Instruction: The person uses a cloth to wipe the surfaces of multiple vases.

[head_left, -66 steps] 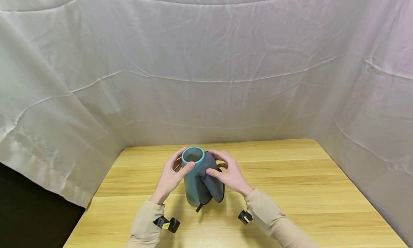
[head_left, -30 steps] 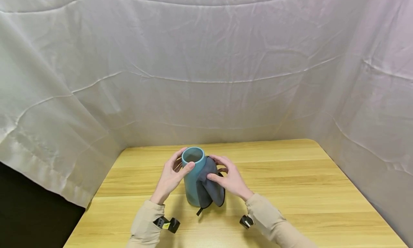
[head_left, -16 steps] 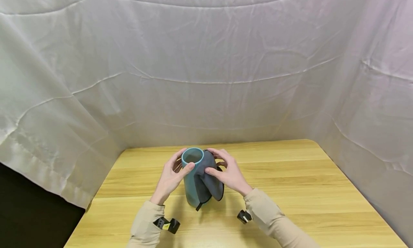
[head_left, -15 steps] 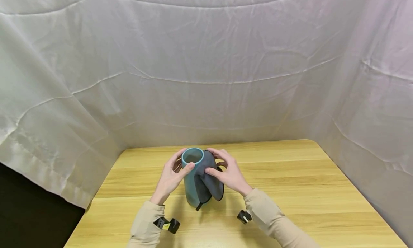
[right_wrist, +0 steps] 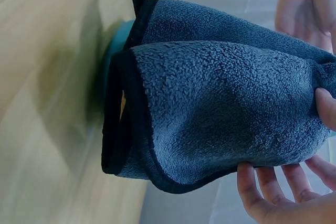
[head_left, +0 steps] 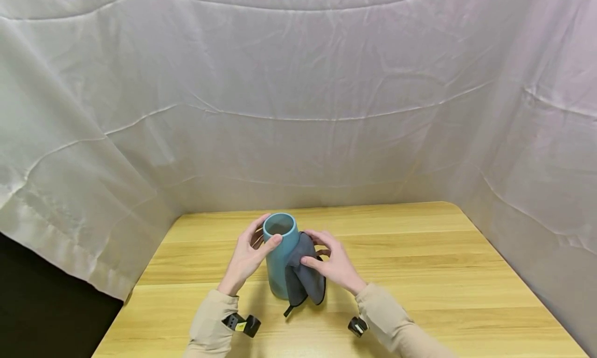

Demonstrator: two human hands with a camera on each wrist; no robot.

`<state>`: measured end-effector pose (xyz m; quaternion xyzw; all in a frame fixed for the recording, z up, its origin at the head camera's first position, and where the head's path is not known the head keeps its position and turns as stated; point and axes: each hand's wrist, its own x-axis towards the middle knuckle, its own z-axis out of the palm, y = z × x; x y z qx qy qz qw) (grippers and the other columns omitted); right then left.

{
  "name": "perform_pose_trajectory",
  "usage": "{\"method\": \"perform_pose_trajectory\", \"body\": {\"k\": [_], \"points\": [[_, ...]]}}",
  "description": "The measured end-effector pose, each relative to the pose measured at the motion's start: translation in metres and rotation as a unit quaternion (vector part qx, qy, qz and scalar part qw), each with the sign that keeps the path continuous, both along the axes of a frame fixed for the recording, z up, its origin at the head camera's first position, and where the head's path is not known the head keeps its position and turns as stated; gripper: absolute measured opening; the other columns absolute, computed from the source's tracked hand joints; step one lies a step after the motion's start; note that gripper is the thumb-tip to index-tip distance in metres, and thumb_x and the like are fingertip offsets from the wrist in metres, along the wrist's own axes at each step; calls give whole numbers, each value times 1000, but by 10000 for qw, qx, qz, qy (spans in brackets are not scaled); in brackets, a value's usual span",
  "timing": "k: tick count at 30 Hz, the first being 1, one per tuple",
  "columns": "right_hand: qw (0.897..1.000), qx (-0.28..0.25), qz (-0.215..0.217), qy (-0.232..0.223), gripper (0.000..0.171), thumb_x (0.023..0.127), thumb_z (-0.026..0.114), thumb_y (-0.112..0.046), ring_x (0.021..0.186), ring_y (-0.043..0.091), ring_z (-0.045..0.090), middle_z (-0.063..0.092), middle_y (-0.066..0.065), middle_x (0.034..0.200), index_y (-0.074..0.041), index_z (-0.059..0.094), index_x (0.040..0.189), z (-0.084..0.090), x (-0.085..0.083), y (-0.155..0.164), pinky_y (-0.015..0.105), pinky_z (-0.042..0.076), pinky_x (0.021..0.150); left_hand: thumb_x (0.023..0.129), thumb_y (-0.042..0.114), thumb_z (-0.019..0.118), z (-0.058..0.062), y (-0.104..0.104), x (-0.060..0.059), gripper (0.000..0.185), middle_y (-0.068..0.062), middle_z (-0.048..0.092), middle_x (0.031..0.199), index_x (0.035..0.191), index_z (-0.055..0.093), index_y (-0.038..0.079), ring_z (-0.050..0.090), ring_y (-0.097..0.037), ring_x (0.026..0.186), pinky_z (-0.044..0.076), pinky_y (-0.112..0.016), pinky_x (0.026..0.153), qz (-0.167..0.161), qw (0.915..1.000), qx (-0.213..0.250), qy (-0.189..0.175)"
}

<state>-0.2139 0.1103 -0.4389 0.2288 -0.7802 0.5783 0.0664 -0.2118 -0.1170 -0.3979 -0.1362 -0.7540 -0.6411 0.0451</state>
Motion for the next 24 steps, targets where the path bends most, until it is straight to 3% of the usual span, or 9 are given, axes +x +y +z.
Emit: {"method": "perform_pose_trajectory", "body": {"k": [7,14,24], "points": [[9999,3,-43,-103,60,85,80,-12,115,33,61,61,15,124,-7,57,140,-1,1,0,47,59,89,93,10,72,0,0,0,63,-17,50,150,149,44,8,46,-35,143,32,-49,124,18,10000,-3,-13],[10000,16,-54,-72,60,85,81,-11,116,32,61,61,15,125,-7,58,140,6,2,-2,34,58,87,93,10,72,0,0,1,63,-16,50,149,149,44,9,46,-35,142,32,-49,124,17,10000,3,-19],[9995,-220,-3,228,58,87,78,-9,118,34,60,60,16,127,-8,57,140,19,0,-4,35,57,90,93,11,72,0,1,1,63,-16,49,150,150,44,7,45,-35,143,32,-48,124,48,10000,-9,-37]]}}
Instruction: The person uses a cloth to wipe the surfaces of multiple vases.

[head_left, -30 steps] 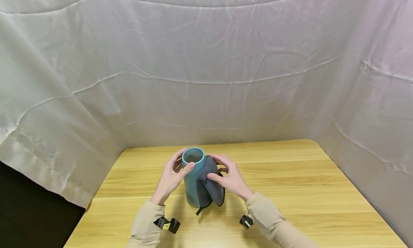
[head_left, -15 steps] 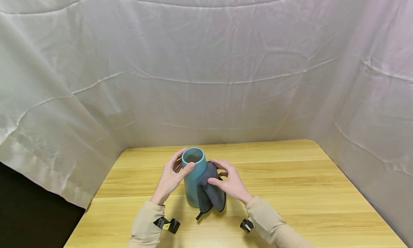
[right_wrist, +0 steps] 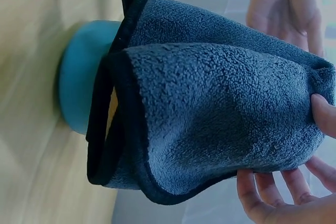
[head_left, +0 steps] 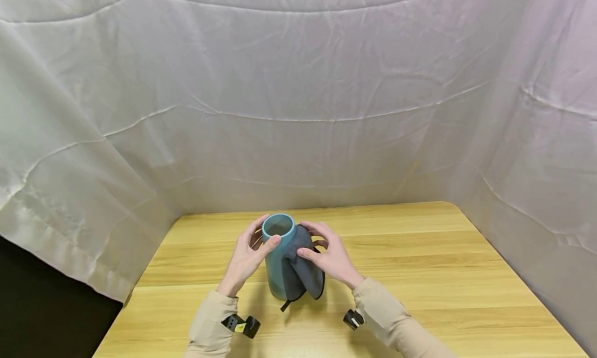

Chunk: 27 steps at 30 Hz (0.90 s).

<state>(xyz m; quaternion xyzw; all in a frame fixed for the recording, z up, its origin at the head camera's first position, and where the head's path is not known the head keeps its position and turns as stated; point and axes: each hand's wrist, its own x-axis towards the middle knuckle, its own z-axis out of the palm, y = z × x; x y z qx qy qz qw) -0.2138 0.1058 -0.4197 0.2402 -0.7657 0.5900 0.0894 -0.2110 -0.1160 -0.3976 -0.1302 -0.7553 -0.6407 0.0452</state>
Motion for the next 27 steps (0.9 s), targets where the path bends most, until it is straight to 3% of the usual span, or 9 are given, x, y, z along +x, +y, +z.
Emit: {"method": "perform_pose_trajectory", "body": {"k": [7,18,27], "points": [[9998,-128,-167,-9,56,87,79,-10,116,33,62,63,16,126,-7,58,139,-6,-1,-2,35,58,91,93,11,72,0,0,0,64,-17,49,150,150,44,7,46,-36,143,32,-48,124,7,10000,10,40],[9979,246,-252,-550,54,92,74,-18,111,32,64,64,15,123,-8,56,143,-19,4,0,42,61,90,93,12,72,0,0,0,62,-16,50,149,149,45,8,46,-36,142,32,-48,124,31,10000,-35,60],[9985,157,-252,-465,51,94,72,-16,111,33,62,62,17,124,-5,56,141,-16,2,-2,37,60,92,93,11,71,0,-1,0,64,-17,50,149,150,42,5,47,-35,142,33,-47,124,-39,10000,3,54]]}}
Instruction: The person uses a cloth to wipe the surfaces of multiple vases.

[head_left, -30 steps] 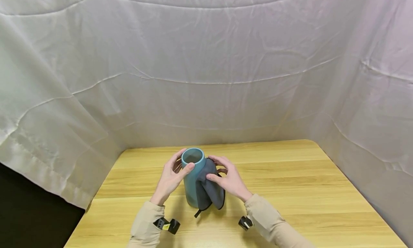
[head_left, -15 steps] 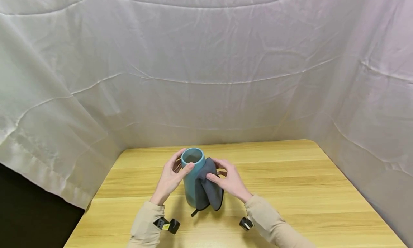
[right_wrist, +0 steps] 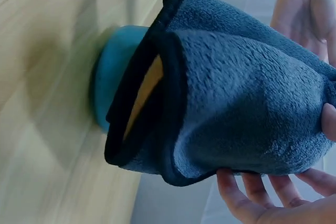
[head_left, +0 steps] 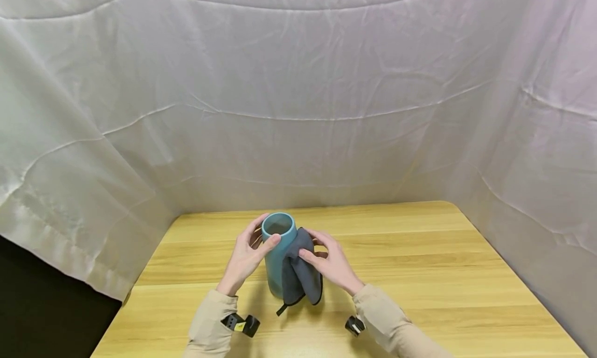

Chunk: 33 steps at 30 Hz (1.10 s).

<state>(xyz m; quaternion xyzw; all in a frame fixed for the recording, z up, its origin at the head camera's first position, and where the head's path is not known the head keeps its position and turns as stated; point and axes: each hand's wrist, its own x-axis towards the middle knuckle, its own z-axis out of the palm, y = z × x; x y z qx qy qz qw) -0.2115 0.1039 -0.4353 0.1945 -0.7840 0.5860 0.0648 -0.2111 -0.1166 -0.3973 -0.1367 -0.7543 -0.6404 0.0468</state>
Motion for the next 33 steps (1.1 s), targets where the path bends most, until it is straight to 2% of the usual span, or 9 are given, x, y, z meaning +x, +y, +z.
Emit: {"method": "perform_pose_trajectory", "body": {"k": [5,11,15,26,29,33], "points": [[9996,-152,31,246,51,93,72,-14,112,32,61,61,16,122,-9,57,141,15,-3,-2,30,58,90,93,8,71,0,0,0,63,-17,50,149,149,44,6,47,-35,141,34,-47,123,-1,10000,49,39],[9987,-232,59,457,52,92,74,-14,111,32,61,61,15,119,-11,58,141,25,-3,-3,30,58,87,93,8,71,0,0,0,62,-17,50,148,149,45,7,48,-35,141,34,-47,123,-2,10000,43,38],[9989,-244,87,391,52,90,75,-12,111,35,62,61,16,117,-8,59,140,19,-2,-1,32,59,87,93,9,72,0,0,0,63,-16,50,149,149,45,7,47,-34,142,34,-47,123,-4,10000,35,26],[9998,-85,192,-58,55,89,77,-13,114,36,61,60,18,121,-5,58,139,-19,1,4,40,61,91,93,10,71,0,0,-1,64,-17,49,150,150,43,5,46,-35,143,33,-46,124,-22,10000,23,6],[9998,-86,197,-10,55,89,77,-13,113,36,60,60,18,122,-4,58,139,-20,0,4,39,60,91,93,10,71,0,0,-1,64,-17,49,150,150,43,5,46,-35,143,33,-46,124,-23,10000,20,9],[9999,-70,94,32,54,89,77,-14,114,33,61,62,16,122,-7,59,139,-13,0,3,35,59,92,93,10,71,0,0,-1,64,-17,49,150,150,43,5,46,-36,142,33,-47,124,-18,10000,3,12]]}}
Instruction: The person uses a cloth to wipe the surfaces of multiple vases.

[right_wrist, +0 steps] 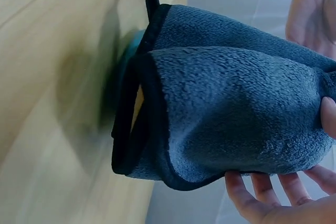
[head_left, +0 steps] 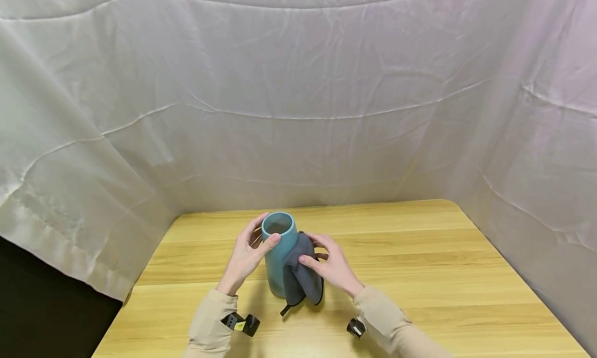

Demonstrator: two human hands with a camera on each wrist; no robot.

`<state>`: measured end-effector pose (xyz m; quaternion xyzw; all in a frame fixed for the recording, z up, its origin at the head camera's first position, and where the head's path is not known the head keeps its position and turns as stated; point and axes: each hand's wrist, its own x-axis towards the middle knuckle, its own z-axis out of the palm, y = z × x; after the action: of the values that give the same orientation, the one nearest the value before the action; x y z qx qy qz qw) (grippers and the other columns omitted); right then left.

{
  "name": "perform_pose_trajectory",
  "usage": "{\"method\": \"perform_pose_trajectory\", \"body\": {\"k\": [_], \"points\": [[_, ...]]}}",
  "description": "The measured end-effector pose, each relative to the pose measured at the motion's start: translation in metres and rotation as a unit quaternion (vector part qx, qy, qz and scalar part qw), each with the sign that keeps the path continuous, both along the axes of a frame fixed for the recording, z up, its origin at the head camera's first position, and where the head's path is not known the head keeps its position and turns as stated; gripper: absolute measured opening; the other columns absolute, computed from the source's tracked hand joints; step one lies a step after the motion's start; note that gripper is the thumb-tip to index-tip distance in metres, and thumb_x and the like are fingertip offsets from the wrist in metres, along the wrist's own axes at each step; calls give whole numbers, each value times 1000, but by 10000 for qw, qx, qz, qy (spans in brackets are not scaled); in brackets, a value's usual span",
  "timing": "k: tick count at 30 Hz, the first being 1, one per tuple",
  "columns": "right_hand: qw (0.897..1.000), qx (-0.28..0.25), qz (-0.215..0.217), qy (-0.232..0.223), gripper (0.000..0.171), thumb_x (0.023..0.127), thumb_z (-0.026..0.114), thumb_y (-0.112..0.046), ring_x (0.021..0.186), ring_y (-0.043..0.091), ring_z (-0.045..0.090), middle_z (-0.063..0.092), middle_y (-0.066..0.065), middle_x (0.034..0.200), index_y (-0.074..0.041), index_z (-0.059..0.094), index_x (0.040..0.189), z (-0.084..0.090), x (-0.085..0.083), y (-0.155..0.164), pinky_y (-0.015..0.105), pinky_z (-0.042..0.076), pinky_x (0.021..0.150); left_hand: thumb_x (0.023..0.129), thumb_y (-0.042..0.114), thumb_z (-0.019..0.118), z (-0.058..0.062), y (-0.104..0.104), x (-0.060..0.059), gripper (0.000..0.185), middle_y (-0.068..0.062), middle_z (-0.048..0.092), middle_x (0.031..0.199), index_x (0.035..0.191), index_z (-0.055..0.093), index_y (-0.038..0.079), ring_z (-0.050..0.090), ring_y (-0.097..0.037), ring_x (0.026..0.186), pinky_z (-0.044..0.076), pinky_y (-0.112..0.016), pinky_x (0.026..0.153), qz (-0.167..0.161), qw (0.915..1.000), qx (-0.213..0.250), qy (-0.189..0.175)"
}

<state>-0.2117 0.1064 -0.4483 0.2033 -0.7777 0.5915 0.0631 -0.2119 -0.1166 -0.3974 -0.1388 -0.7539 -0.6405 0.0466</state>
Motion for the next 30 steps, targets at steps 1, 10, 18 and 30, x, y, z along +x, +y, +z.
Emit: {"method": "perform_pose_trajectory", "body": {"k": [1,10,18,30], "points": [[10000,-2,-28,25,54,89,77,-14,114,33,61,62,15,122,-8,59,139,3,0,-1,34,59,91,93,10,71,0,0,0,64,-17,49,150,150,43,5,46,-35,142,33,-47,124,2,10000,-1,-2],[9988,-174,-50,450,53,89,77,-12,111,34,62,62,15,118,-11,60,139,33,-3,-4,36,59,87,93,10,71,0,1,0,63,-16,49,150,149,44,8,46,-34,143,34,-46,123,22,10000,42,-23],[9996,-42,104,270,55,88,78,-14,112,35,62,61,15,118,-10,59,139,19,-3,1,34,59,89,93,11,71,0,1,0,63,-17,50,149,149,44,7,46,-35,142,33,-47,124,15,10000,32,2],[10000,29,79,-52,57,87,80,-15,115,30,61,62,14,125,-11,59,140,3,-1,2,34,58,93,92,12,72,-1,0,1,63,-16,50,149,149,45,8,47,-36,142,32,-48,124,64,10000,-38,-6]]}}
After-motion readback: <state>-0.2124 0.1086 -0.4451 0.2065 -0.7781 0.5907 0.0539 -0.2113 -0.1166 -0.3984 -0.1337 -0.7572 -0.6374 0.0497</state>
